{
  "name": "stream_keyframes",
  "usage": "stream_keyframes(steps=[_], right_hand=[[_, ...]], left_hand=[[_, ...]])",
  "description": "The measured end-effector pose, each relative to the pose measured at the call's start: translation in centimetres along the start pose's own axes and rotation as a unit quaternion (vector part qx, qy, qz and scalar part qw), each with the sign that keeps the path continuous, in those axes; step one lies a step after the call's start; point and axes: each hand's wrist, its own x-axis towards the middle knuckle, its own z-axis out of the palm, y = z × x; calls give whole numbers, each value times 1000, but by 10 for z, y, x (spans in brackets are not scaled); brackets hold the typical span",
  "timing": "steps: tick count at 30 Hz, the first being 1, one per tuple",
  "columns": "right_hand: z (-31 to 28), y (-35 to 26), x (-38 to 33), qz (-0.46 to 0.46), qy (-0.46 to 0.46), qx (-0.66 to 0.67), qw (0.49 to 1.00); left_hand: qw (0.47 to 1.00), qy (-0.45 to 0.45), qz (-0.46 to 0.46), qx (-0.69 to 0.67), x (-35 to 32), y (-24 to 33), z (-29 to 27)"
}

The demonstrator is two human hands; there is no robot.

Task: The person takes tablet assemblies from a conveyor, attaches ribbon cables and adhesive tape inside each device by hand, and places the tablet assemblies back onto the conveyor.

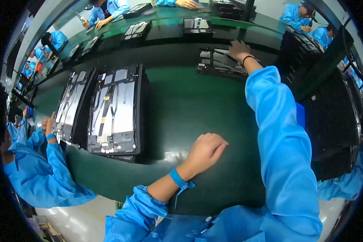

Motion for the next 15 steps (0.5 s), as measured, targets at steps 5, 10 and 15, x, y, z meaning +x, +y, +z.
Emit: stream_keyframes(steps=[5, 10, 15], right_hand=[[7, 17, 20, 42, -208, 56, 976], [-24, 5, 4, -13, -308, 111, 945], [-86, -18, -18, -54, -246, 77, 965]], left_hand=[[1000, -5, -5, -1, -3, -2, -1], [1000, -7, -7, 5, 0, -3, -3], [1000, -9, -5, -9, 1, -8, -1]])
